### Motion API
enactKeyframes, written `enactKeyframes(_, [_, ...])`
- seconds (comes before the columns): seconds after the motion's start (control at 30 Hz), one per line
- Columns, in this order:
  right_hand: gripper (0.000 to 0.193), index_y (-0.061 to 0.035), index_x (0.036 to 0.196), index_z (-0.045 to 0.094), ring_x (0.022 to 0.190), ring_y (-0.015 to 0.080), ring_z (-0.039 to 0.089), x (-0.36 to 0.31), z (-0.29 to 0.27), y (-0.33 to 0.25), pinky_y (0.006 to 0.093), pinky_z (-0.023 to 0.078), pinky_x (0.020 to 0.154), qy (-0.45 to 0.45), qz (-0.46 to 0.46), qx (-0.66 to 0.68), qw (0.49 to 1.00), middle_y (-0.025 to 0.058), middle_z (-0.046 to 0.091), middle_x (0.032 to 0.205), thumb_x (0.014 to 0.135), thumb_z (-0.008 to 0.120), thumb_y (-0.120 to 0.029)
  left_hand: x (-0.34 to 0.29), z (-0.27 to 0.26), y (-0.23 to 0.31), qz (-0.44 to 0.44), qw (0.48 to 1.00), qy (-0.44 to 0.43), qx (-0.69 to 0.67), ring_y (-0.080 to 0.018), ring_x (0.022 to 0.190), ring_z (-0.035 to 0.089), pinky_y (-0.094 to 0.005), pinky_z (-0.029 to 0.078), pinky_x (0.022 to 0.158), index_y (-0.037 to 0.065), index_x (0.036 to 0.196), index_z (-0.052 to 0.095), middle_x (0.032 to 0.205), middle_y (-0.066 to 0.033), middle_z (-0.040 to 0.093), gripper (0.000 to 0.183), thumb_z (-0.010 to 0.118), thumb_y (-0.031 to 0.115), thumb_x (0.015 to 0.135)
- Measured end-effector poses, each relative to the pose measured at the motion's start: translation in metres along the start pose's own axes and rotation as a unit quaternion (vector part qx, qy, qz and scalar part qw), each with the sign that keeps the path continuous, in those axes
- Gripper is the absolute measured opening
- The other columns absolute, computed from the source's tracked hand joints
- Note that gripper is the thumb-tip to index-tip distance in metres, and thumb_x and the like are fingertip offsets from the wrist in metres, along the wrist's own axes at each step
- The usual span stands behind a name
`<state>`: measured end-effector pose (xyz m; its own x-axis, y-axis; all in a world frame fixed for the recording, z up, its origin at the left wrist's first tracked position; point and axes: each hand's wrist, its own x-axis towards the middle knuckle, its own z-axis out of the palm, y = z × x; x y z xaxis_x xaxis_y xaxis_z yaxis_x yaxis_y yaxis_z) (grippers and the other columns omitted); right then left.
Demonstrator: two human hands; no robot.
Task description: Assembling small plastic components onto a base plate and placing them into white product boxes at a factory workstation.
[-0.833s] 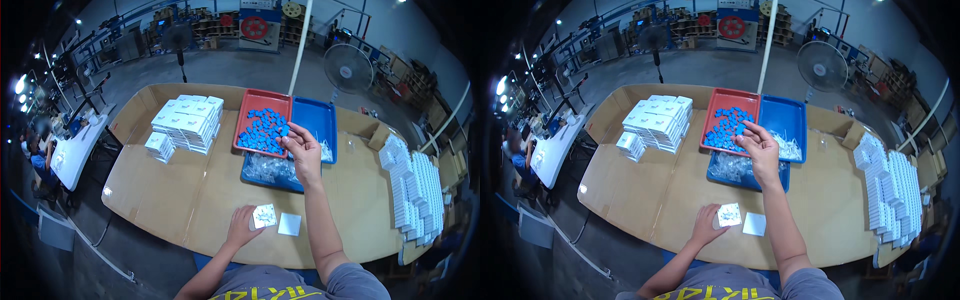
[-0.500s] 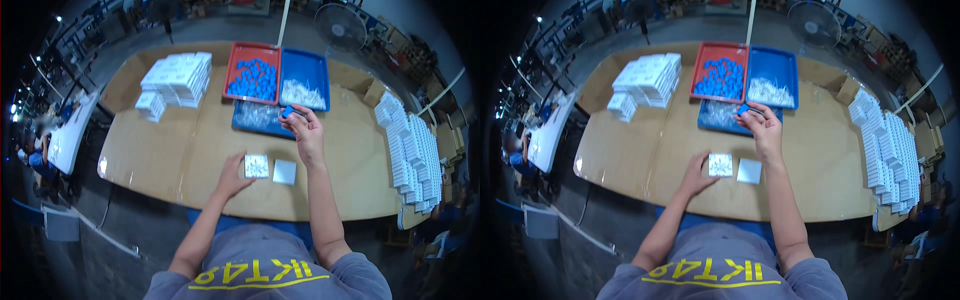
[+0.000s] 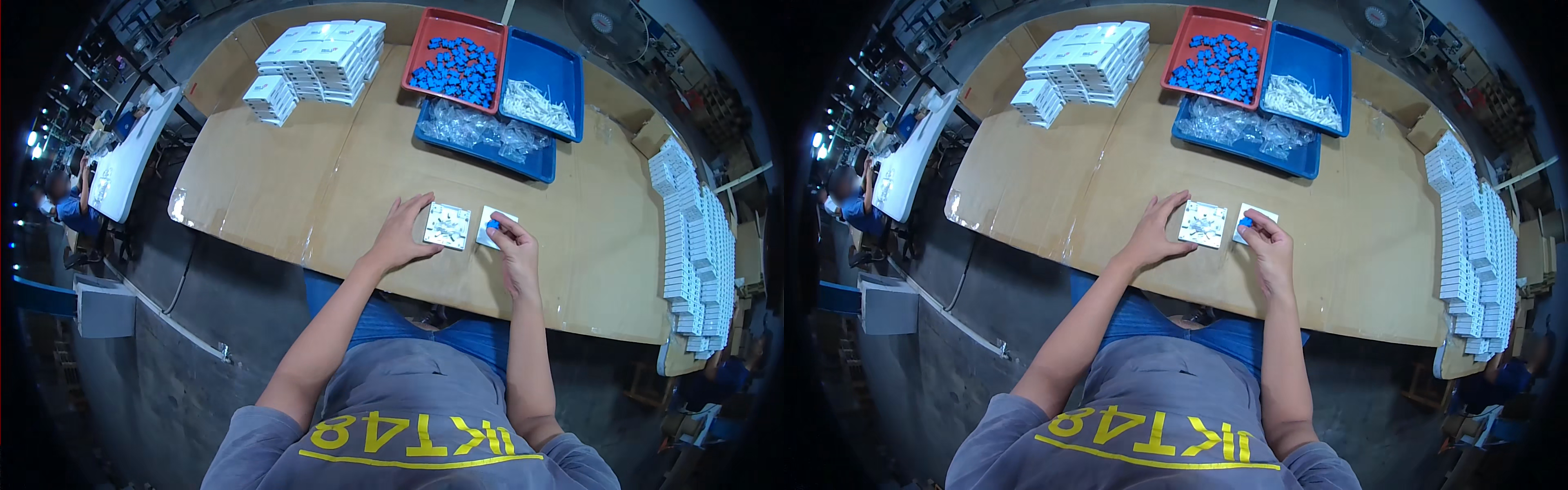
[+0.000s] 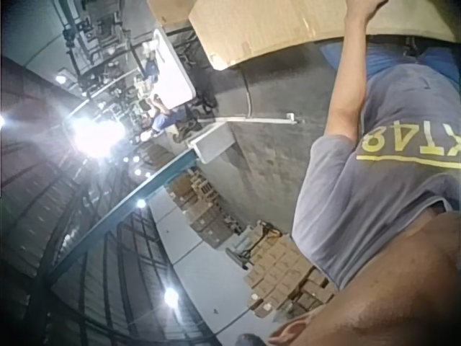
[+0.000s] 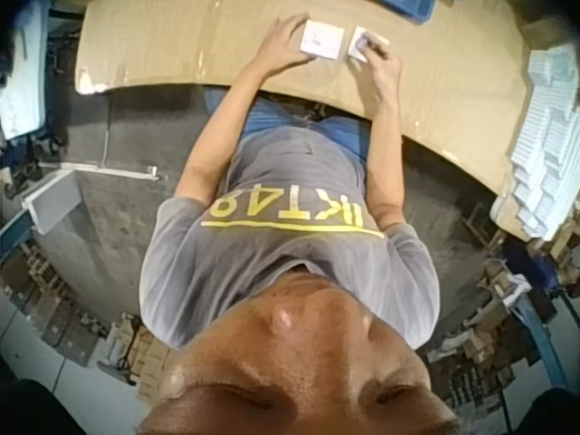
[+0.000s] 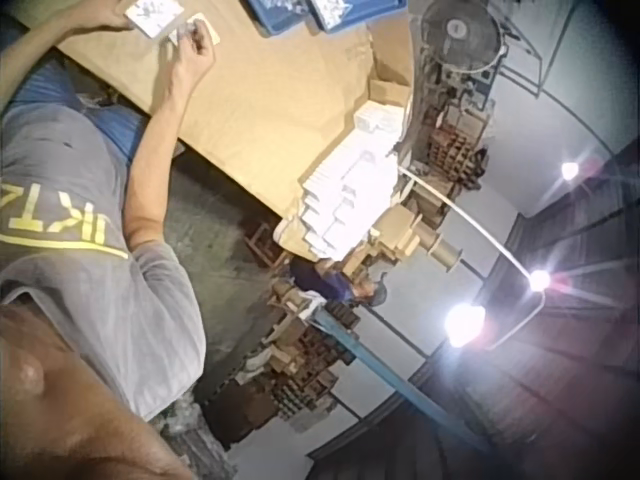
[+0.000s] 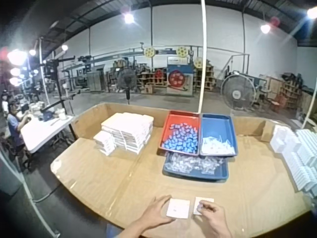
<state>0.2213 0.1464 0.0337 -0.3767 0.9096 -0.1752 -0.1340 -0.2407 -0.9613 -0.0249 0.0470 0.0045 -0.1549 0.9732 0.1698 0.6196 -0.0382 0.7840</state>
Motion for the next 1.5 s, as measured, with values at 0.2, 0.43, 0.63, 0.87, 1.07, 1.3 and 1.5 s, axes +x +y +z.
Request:
enactKeyframes(0.2, [0.034,0.0047,0.126,0.070,0.098,0.0100,0.065,0.006,0.028,-0.001,0.0249,0.053,0.088,0.000,-0.022,-0.044,0.999,0.0050,0.071,0.105,0.094,0.077,-0.004,0.003,0.000,-0.003,0.014,1.000,0.004,0.024,-0.0354,0.148,0.042,-0.0553,0.019,0.129,0.007,0.153,0.045,0.151,-0.0184,0.053,0.101,0.090,0.035,0.068])
enactKeyframes(0.43, [0.037,0.0044,0.125,0.069,0.094,0.0088,0.064,0.028,0.036,0.016,0.0248,0.053,0.087,-0.042,-0.100,-0.139,0.984,0.0050,0.070,0.106,0.091,0.079,-0.005,0.004,0.002,-0.005,0.016,1.000,0.004,0.017,-0.0360,0.148,0.043,-0.0553,0.020,0.129,0.007,0.154,0.044,0.152,-0.0172,0.054,0.101,0.090,0.035,0.069])
enactKeyframes(0.63, [0.038,-0.0017,0.121,0.070,0.107,0.0312,0.069,0.035,0.062,0.007,0.0388,0.053,0.095,-0.069,-0.253,-0.355,0.897,0.0144,0.072,0.114,0.084,0.078,-0.006,0.001,-0.002,-0.007,0.006,1.000,0.013,-0.016,-0.0351,0.147,0.045,-0.0560,0.020,0.128,0.007,0.154,0.044,0.151,-0.0160,0.056,0.100,0.090,0.034,0.070])
enactKeyframes(0.87, [0.033,-0.0019,0.116,0.070,0.107,0.0363,0.068,0.044,0.079,0.010,0.0425,0.053,0.094,-0.096,-0.258,-0.435,0.858,0.0159,0.071,0.112,0.084,0.075,-0.005,0.002,0.002,-0.011,0.014,0.999,0.028,-0.005,-0.0322,0.141,0.052,-0.0580,0.021,0.128,0.007,0.154,0.044,0.148,-0.0149,0.058,0.098,0.090,0.035,0.072])
enactKeyframes(1.07, [0.030,-0.0028,0.115,0.071,0.105,0.0358,0.069,0.046,0.082,0.019,0.0431,0.054,0.091,-0.099,-0.229,-0.462,0.851,0.0148,0.073,0.111,0.085,0.075,-0.007,0.003,0.003,-0.014,0.028,0.999,0.039,0.007,-0.0329,0.145,0.047,-0.0556,0.023,0.128,0.006,0.151,0.047,0.151,-0.0138,0.055,0.094,0.090,0.035,0.072])
enactKeyframes(1.3, [0.028,-0.0029,0.113,0.072,0.105,0.0357,0.070,0.047,0.084,0.023,0.0426,0.056,0.090,-0.093,-0.245,-0.456,0.850,0.0157,0.073,0.113,0.086,0.075,-0.007,0.002,0.000,-0.013,0.026,0.999,0.032,0.005,-0.0340,0.147,0.046,-0.0553,0.023,0.128,0.006,0.151,0.048,0.153,-0.0137,0.053,0.094,0.090,0.036,0.072])
enactKeyframes(1.5, [0.026,-0.0011,0.111,0.072,0.107,0.0346,0.070,0.046,0.083,0.027,0.0417,0.056,0.093,-0.090,-0.263,-0.465,0.841,0.0153,0.074,0.117,0.086,0.074,-0.007,0.003,0.000,-0.014,0.022,0.999,0.028,0.001,-0.0333,0.147,0.046,-0.0550,0.023,0.128,0.007,0.151,0.048,0.153,-0.0131,0.053,0.092,0.089,0.034,0.073])
